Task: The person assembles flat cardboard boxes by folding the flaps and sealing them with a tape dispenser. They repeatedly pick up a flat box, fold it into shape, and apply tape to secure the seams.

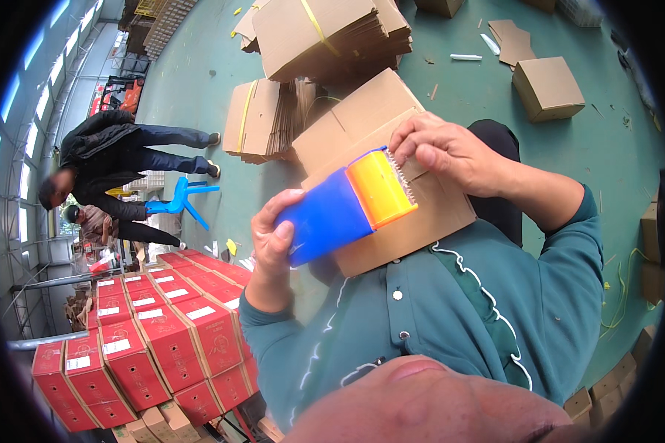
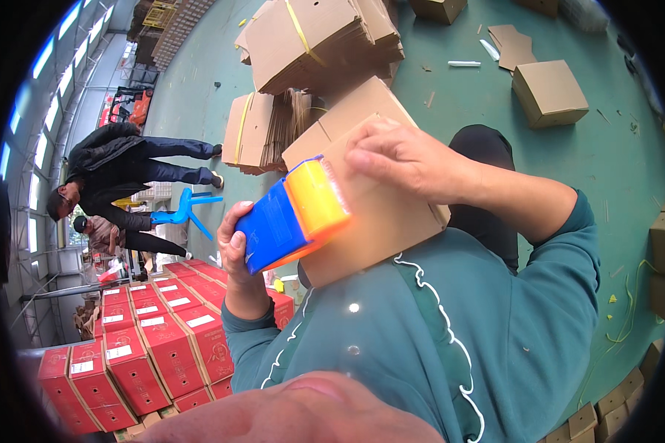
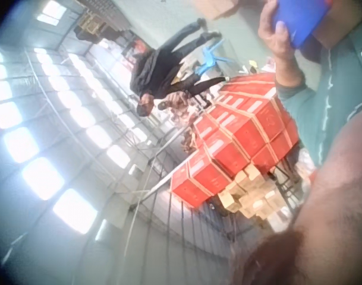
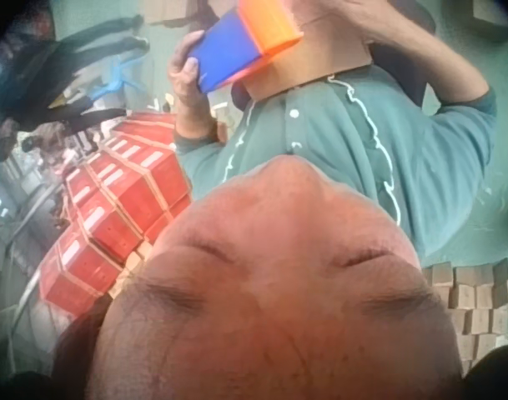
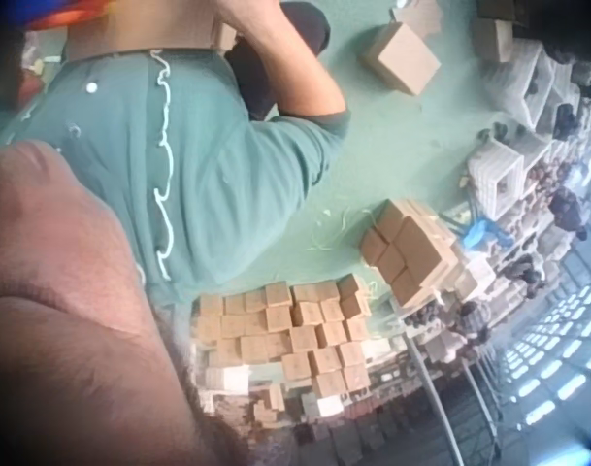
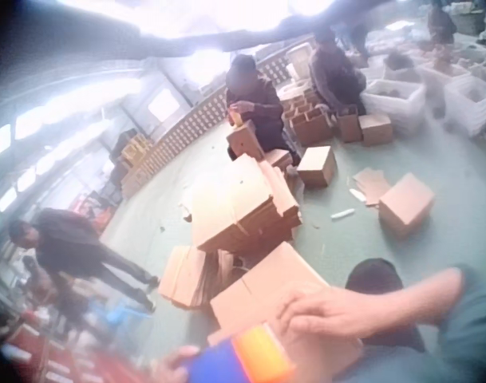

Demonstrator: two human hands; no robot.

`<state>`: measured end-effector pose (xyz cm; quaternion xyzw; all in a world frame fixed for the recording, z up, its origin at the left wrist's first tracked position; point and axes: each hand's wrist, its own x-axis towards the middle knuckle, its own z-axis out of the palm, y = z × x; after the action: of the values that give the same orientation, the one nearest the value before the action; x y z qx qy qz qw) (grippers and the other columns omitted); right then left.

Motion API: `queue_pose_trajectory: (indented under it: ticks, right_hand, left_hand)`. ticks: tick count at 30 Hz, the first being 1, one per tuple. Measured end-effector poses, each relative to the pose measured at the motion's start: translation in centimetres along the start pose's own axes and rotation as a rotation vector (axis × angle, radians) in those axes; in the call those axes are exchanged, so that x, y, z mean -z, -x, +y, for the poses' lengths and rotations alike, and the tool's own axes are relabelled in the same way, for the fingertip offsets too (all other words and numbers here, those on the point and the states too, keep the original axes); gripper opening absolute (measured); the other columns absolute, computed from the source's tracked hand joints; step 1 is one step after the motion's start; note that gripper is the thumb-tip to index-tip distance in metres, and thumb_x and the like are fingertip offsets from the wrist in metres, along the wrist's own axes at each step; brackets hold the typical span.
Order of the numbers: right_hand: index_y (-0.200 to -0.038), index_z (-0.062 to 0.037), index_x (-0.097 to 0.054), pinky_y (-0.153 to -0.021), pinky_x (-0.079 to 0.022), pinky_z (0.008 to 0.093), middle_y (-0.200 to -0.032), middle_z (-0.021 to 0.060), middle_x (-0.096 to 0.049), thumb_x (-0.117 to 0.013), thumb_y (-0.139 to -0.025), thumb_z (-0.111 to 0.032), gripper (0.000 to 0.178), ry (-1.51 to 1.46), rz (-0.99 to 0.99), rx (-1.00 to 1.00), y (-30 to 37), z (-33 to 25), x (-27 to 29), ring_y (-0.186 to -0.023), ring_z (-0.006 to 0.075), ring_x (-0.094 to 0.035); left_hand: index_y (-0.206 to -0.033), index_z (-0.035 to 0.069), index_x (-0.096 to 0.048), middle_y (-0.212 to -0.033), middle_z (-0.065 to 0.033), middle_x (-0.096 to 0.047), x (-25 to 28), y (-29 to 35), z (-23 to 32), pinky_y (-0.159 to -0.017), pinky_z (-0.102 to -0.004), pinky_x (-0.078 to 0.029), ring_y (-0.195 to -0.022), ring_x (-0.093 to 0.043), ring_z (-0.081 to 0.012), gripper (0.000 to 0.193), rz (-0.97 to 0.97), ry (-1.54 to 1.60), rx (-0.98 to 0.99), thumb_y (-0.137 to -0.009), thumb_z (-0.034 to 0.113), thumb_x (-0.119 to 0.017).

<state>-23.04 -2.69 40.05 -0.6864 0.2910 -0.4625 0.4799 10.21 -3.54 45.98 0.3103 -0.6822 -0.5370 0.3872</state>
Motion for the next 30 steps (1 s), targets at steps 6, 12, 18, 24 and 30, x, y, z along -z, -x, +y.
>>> queue_pose_trajectory:
  ticks: [6,12,18,24,30]
  right_hand:
    - [-0.090,-0.0045,-0.066,-0.103,-0.037,0.0359,-0.107,0.0075,-0.060,-0.064,-0.096,-0.026,0.022,-0.326,-0.085,-0.081,0.4,-1.2,-0.8,-0.113,0.0198,-0.052]
    - [-0.087,-0.0039,-0.064,-0.100,-0.040,0.0335,-0.098,0.0063,-0.062,-0.067,-0.092,-0.015,0.013,-0.189,-0.057,-0.110,0.5,-1.8,-0.8,-0.099,0.0160,-0.057]
    - [-0.079,-0.0022,-0.060,-0.080,-0.045,0.0310,-0.078,0.0046,-0.061,-0.067,-0.090,-0.014,0.018,0.195,0.082,0.094,0.9,-2.5,-0.6,-0.083,0.0162,-0.055]
    - [-0.081,-0.0039,-0.064,-0.070,-0.044,0.0293,-0.071,0.0043,-0.057,-0.066,-0.092,-0.026,0.024,0.047,0.084,-0.146,2.0,-1.2,1.3,-0.074,0.0130,-0.049]
    - [-0.079,-0.0057,-0.060,-0.061,-0.037,0.0228,-0.072,-0.0040,-0.055,-0.070,-0.092,-0.029,0.029,-0.298,0.179,-0.443,4.6,2.8,5.0,-0.067,0.0039,-0.045]
  left_hand:
    - [-0.126,-0.005,-0.059,-0.115,-0.0158,-0.064,-1.0,0.2,0.3,-0.090,-0.0304,-0.048,-0.099,-0.061,-0.0189,0.048,0.033,0.009,-0.047,-0.088,0.025,-0.062]
    - [-0.127,-0.005,-0.058,-0.115,-0.0159,-0.064,-0.9,1.0,-0.2,-0.088,-0.0302,-0.049,-0.099,-0.062,-0.0190,0.048,0.053,0.039,-0.056,-0.089,0.024,-0.062]
    - [-0.128,-0.005,-0.058,-0.116,-0.0154,-0.063,-2.5,1.0,0.8,-0.089,-0.0300,-0.048,-0.100,-0.061,-0.0184,0.047,0.057,0.042,-0.047,-0.090,0.023,-0.064]
    - [-0.128,-0.006,-0.058,-0.119,-0.0152,-0.063,-3.2,0.0,2.6,-0.093,-0.0310,-0.047,-0.105,-0.060,-0.0183,0.047,-0.037,-0.213,0.001,-0.090,0.020,-0.065]
    - [-0.128,-0.006,-0.058,-0.119,-0.0154,-0.064,-3.2,-1.1,4.0,-0.095,-0.0313,-0.046,-0.106,-0.060,-0.0187,0.046,-0.049,-0.235,0.082,-0.089,0.017,-0.063]
